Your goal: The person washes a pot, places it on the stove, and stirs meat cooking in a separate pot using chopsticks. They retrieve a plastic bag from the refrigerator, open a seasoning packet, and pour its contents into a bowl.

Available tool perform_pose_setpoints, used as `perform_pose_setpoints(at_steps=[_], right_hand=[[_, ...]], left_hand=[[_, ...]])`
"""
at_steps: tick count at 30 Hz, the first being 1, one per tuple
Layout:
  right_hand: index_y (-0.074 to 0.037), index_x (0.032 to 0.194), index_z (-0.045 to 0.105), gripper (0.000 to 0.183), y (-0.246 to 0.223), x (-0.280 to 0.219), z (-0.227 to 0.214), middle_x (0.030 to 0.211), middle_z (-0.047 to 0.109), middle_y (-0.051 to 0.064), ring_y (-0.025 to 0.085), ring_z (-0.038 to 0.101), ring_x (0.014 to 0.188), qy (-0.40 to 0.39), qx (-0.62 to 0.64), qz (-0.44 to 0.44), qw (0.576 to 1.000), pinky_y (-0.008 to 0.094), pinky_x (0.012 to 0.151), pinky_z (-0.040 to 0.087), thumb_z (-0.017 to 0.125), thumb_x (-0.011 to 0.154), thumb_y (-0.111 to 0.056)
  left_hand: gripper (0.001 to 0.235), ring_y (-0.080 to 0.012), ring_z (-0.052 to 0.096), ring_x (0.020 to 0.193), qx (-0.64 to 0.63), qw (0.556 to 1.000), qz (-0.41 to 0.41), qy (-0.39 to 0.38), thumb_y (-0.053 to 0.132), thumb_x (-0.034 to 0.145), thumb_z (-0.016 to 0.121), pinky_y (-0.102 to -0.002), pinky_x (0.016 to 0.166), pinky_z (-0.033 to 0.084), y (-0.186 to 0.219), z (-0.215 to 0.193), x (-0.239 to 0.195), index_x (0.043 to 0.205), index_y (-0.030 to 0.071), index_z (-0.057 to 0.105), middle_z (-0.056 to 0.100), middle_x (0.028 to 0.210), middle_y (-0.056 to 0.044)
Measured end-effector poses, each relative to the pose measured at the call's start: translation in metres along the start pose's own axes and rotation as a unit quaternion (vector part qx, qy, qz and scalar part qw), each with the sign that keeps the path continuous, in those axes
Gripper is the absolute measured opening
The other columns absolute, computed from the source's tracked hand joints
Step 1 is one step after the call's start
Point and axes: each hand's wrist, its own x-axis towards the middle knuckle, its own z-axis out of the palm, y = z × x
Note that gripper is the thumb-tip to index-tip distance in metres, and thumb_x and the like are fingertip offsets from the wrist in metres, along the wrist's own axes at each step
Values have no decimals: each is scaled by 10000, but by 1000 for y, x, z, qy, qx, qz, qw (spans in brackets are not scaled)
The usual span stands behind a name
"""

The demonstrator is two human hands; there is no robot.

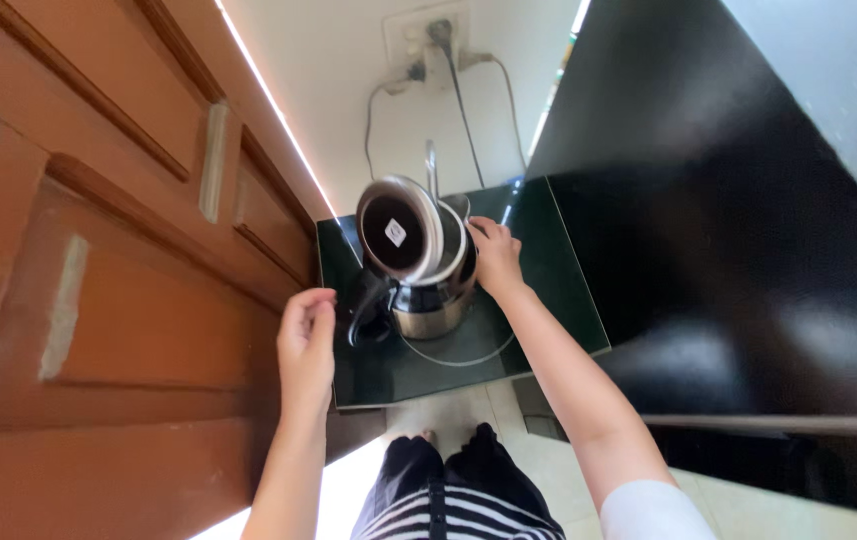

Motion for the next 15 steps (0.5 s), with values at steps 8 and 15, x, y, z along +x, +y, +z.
perform_pose_setpoints(at_steps=[8, 15], right_hand=[[-98, 1362, 641, 405, -47, -99, -54, 1371, 583, 134, 327, 559, 1284, 89, 159, 115, 977, 407, 1058, 463, 646, 959, -63], [-93, 1194, 738, 251, -79, -215, -103, 1285, 649, 108, 261, 640, 1205, 91, 219, 156, 959, 335, 978, 512, 656, 958, -85]], left_hand=[[76, -86, 531, 908, 9, 992, 124, 20, 50, 1065, 552, -224, 839, 453, 9, 7, -33, 1135, 39, 579, 598, 1047, -27], [134, -82, 580, 876, -78, 975, 178, -106, 2, 1048, 537, -229, 819, 488, 1, 43, -83, 1178, 35, 526, 608, 969, -36]])
